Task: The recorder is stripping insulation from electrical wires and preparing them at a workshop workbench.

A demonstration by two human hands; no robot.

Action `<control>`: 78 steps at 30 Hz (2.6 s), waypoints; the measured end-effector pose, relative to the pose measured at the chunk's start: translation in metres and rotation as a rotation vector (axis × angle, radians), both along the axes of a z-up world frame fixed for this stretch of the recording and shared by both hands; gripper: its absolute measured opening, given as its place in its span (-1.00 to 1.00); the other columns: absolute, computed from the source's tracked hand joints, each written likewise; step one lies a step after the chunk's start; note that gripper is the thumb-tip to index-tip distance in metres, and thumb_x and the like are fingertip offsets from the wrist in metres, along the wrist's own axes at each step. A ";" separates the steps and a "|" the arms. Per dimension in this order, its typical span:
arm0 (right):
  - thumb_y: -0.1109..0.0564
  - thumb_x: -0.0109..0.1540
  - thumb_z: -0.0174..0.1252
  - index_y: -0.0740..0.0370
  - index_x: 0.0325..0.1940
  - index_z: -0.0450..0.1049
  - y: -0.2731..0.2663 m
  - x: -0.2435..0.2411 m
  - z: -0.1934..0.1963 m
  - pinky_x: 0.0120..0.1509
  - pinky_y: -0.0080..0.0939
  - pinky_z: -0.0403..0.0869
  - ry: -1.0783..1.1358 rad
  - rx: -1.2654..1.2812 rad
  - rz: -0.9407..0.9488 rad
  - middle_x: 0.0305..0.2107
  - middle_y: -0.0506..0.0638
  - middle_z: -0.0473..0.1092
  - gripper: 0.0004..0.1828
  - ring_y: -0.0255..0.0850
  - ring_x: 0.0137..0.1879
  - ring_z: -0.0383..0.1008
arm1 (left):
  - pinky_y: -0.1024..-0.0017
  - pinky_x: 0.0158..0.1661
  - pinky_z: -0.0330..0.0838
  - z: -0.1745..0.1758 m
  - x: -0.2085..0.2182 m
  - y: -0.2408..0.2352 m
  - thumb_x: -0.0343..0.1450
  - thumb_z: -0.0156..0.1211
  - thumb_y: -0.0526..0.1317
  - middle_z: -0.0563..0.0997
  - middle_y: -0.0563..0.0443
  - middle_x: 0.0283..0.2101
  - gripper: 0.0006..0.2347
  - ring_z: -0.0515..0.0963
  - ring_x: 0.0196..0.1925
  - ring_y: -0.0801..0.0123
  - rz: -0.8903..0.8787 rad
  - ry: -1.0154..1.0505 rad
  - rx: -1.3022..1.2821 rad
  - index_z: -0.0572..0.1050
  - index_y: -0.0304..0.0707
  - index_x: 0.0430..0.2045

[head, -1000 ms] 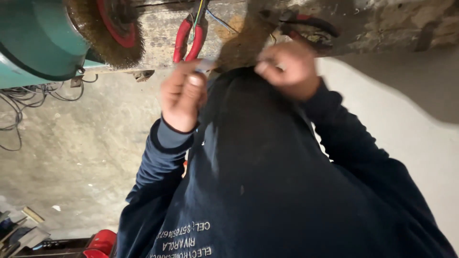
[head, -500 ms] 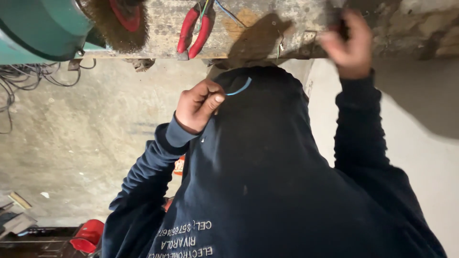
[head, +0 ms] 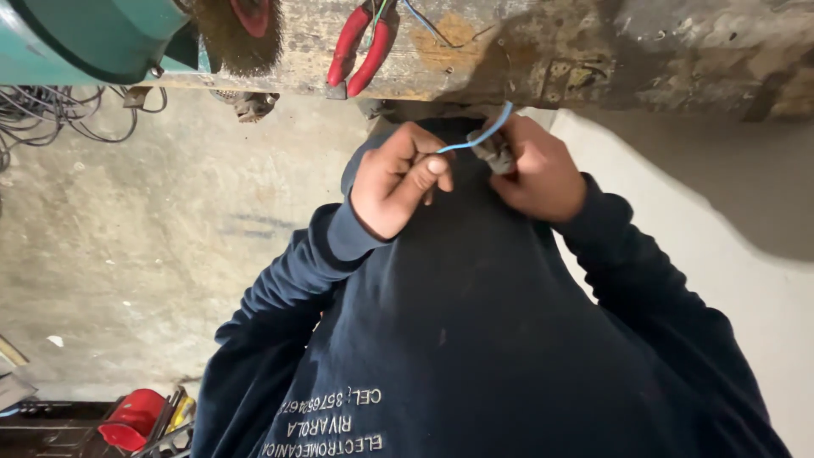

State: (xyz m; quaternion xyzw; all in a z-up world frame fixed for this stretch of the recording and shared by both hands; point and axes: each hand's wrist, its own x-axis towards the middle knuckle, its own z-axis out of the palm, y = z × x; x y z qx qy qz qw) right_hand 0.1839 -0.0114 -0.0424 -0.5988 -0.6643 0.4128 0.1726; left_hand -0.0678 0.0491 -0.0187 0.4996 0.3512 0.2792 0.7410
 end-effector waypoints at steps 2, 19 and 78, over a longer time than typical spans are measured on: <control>0.29 0.06 0.32 0.27 0.18 0.39 -0.001 -0.006 -0.001 0.06 -0.04 0.46 -0.016 0.088 0.047 -0.11 0.18 0.40 -0.40 0.14 0.01 0.47 | 0.60 -0.38 0.40 0.000 0.003 -0.002 0.61 0.04 -0.22 0.60 0.13 -0.39 -0.87 0.49 -0.47 0.62 -0.016 0.043 -0.003 0.41 -0.33 -0.21; 0.35 0.05 0.33 0.28 0.19 0.34 -0.005 -0.020 0.000 0.13 -0.01 0.44 0.035 0.134 0.034 -0.04 0.19 0.34 -0.38 0.16 0.08 0.43 | 0.40 -0.41 0.46 0.017 -0.004 0.001 0.56 0.17 -0.26 0.60 0.03 -0.53 -0.93 0.65 -0.49 0.28 -0.086 0.237 0.344 0.53 -0.25 -0.26; -0.07 0.33 0.33 0.22 0.02 0.35 0.022 -0.010 -0.018 0.15 0.15 0.46 0.078 0.485 0.144 -0.06 0.16 0.38 -0.59 0.19 0.12 0.44 | 0.55 -0.37 0.43 0.012 -0.009 0.004 0.59 0.14 -0.27 0.59 0.08 -0.45 -0.88 0.55 -0.47 0.55 -0.251 -0.183 0.074 0.59 -0.33 -0.22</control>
